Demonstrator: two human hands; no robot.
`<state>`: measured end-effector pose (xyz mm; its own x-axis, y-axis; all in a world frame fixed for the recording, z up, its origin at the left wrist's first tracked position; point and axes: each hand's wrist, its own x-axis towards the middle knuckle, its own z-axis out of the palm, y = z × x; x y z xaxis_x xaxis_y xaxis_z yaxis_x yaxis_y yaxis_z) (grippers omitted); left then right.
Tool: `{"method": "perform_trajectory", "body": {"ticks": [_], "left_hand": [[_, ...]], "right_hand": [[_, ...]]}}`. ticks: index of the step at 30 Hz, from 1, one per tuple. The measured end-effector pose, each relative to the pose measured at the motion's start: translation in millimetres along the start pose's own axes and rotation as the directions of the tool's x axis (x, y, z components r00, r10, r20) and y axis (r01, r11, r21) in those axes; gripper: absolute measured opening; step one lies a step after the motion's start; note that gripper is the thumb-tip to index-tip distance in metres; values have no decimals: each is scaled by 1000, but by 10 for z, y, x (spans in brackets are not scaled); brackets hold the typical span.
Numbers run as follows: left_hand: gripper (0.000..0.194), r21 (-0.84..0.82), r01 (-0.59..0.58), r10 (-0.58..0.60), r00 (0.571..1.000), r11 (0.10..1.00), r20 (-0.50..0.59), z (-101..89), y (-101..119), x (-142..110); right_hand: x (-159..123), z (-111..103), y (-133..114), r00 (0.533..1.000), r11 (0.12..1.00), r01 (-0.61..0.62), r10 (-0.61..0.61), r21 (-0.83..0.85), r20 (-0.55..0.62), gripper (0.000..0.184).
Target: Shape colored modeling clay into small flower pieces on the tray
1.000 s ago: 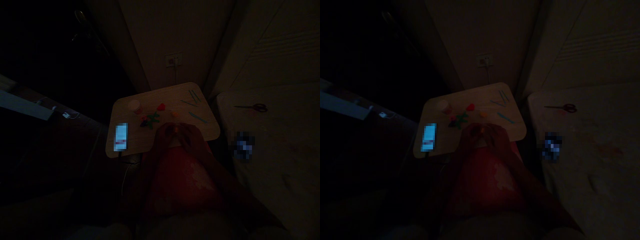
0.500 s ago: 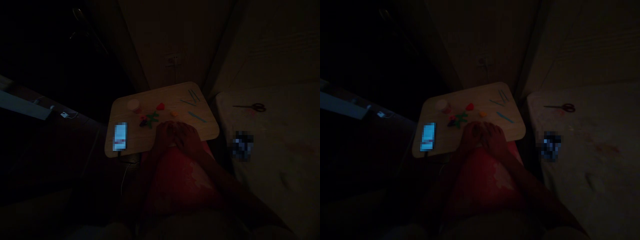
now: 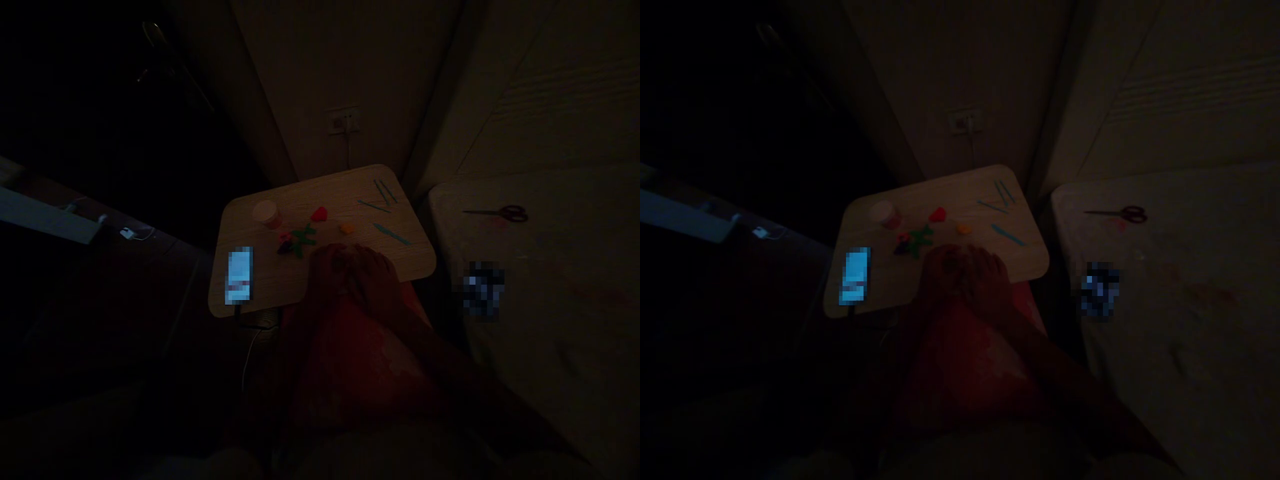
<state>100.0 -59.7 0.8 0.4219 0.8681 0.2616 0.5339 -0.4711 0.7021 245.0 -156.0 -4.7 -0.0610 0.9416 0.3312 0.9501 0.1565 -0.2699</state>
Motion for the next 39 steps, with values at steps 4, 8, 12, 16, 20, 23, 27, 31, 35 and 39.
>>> {"method": "perform_trajectory", "body": {"ticks": [4, 8, 12, 16, 20, 23, 27, 31, 35, 39], "left_hand": [[29, 12, 25, -25, 999, 1000, -24, -4, 23, -13], [27, 36, 25, -24, 999, 999, -26, 7, 23, -28], [31, 63, -15, 16, 1000, 998, -23, 14, 9, -53], [26, 68, -24, 26, 999, 997, -27, 13, 4, -65], [24, 85, -11, 12, 1000, 996, -22, 10, 18, -64], [28, 105, -16, 17, 1000, 994, -16, 5, 29, -71], [28, 116, -35, 37, 999, 993, -15, 8, 25, -78], [29, 131, -26, 27, 1000, 991, -4, 8, 26, -70], [27, 146, -30, 28, 999, 989, 17, -12, 53, -59], [26, 148, -25, 19, 999, 989, 41, -29, 75, -51]], "right_hand": [[-23, -3, -24, 1000, 1000, -7, 7, 1, -12, 61], [-15, -27, -55, 1000, 1000, -16, 16, 7, -14, 59], [-17, -44, -107, 999, 999, -47, 47, -12, -21, 54], [-21, -55, -137, 998, 998, -55, 54, -28, -23, 53], [-19, -60, -131, 998, 997, -57, 56, -47, -37, 50], [-27, -51, -121, 998, 997, -54, 52, -49, -47, 49], [-52, -36, -118, 997, 997, -64, 62, -37, -53, 53], [-63, -42, -116, 998, 997, -59, 57, -48, -40, 50], [-50, -43, -102, 997, 996, -70, 68, -55, -34, 46], [-39, -31, -80, 997, 996, -67, 66, -57, -29, 50]]}}
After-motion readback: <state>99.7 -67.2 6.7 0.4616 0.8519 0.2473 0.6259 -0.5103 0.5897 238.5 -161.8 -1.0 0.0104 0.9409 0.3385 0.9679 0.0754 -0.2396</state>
